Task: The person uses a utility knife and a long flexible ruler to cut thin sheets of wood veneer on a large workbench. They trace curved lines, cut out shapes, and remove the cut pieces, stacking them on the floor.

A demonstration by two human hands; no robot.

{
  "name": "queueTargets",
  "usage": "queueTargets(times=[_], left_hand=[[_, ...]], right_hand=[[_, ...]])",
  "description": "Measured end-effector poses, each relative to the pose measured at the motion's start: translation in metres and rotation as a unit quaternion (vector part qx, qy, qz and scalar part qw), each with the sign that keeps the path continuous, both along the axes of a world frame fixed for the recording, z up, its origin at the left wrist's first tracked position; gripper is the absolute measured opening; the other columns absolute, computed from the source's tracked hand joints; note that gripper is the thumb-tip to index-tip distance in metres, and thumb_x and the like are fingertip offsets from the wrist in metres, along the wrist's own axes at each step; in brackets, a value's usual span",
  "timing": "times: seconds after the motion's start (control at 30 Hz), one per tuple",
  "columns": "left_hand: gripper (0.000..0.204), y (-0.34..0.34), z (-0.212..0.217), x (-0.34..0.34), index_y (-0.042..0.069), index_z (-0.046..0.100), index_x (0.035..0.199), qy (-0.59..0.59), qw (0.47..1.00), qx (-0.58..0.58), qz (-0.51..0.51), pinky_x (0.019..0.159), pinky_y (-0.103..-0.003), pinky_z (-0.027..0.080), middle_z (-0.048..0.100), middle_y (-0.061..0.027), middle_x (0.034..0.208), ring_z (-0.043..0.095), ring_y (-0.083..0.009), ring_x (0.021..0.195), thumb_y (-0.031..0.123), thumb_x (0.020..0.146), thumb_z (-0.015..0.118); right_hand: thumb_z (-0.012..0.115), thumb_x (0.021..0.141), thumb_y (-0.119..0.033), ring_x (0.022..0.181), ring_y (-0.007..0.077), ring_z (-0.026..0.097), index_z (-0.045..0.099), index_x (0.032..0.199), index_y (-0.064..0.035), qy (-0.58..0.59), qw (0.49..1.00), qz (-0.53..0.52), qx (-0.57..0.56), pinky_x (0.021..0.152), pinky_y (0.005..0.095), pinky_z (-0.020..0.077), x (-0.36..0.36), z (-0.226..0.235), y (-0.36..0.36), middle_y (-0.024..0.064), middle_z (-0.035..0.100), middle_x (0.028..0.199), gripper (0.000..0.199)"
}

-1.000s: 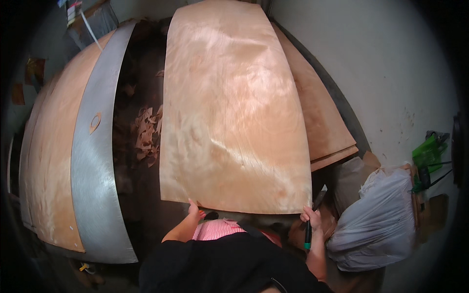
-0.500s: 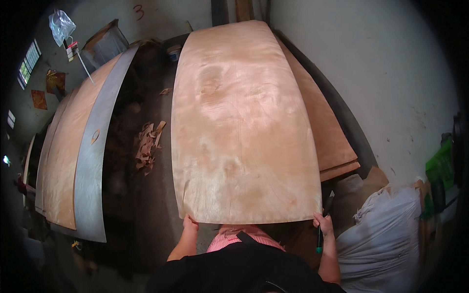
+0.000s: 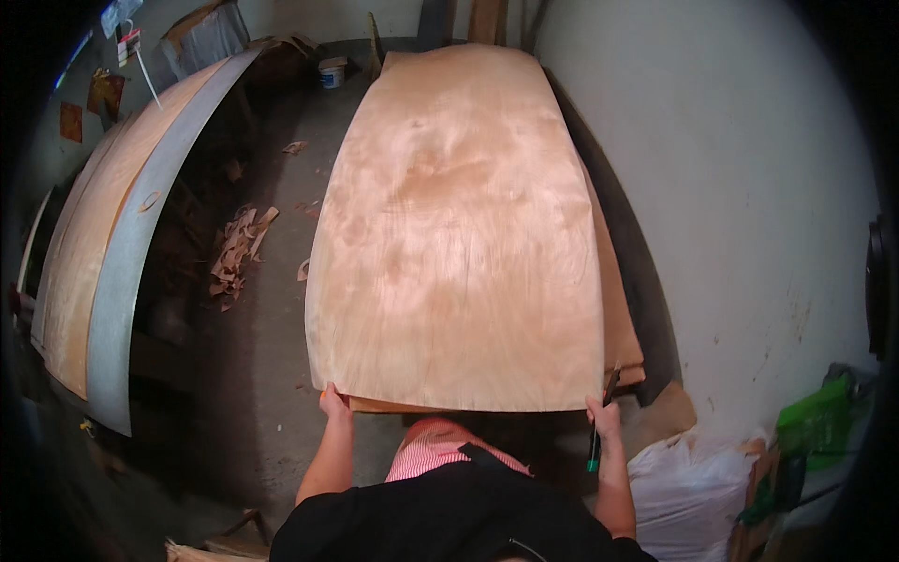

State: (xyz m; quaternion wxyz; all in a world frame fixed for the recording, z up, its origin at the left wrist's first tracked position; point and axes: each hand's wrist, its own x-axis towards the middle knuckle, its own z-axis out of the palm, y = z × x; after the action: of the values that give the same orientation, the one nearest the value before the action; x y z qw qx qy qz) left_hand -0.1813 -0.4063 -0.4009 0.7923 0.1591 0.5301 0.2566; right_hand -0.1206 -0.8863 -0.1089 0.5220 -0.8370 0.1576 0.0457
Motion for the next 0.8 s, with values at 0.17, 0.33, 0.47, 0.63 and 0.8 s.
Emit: queueTargets(times=[0.17,0.33,0.47,0.63,0.8], left_hand=[[0.013,0.014,0.014,-0.017,0.007,0.043,0.071,-0.002,0.998,0.054,-0.008,0.048,-0.025,0.043,0.047,0.0002,0.061,0.048,-0.0120,0.053,0.007,0.080,0.052],[0.022,0.019,0.053,-0.041,0.008,0.037,0.066,0.034,0.994,0.101,-0.009,0.039,-0.022,0.029,0.039,0.0036,0.054,0.037,-0.0068,0.045,0.008,0.080,0.053],[0.021,0.009,0.070,-0.038,0.008,0.037,0.067,0.049,0.990,0.134,0.008,0.038,-0.022,0.025,0.037,0.0038,0.052,0.031,-0.0054,0.042,0.008,0.081,0.053],[0.019,-0.008,0.119,-0.038,0.007,0.038,0.067,0.113,0.978,0.174,0.030,0.039,-0.024,0.030,0.041,0.0008,0.055,0.035,-0.0079,0.045,0.007,0.080,0.052],[0.014,-0.014,0.113,-0.027,0.005,0.042,0.069,0.266,0.930,0.255,-0.005,0.044,-0.028,0.037,0.047,-0.0020,0.062,0.042,-0.0115,0.051,0.009,0.076,0.053]], right_hand=[[0.061,0.072,-0.016,0.042,0.0085,0.043,0.047,0.056,-0.0048,0.016,0.998,0.010,-0.067,0.040,0.0243,0.0328,-0.007,0.020,0.014,0.0003,0.047,0.050,0.024],[0.060,0.073,-0.016,0.045,0.0103,0.045,0.048,0.059,-0.0030,0.027,0.996,-0.007,-0.090,0.043,0.0262,0.0349,-0.014,0.007,0.011,0.0017,0.047,0.050,0.022],[0.059,0.073,-0.015,0.045,0.0106,0.044,0.047,0.065,-0.0022,0.023,0.997,0.020,-0.075,0.043,0.0263,0.0348,-0.005,0.012,0.005,0.0017,0.047,0.051,0.019],[0.060,0.072,-0.017,0.045,0.0114,0.047,0.050,0.066,0.0004,0.043,0.992,0.031,-0.117,0.042,0.0273,0.0357,-0.005,0.009,-0.004,0.0031,0.049,0.053,0.022],[0.061,0.071,-0.020,0.047,0.0142,0.048,0.050,0.064,0.0016,-0.003,0.988,0.007,-0.155,0.045,0.0302,0.0377,0.004,-0.005,0.008,0.0039,0.050,0.053,0.025]])
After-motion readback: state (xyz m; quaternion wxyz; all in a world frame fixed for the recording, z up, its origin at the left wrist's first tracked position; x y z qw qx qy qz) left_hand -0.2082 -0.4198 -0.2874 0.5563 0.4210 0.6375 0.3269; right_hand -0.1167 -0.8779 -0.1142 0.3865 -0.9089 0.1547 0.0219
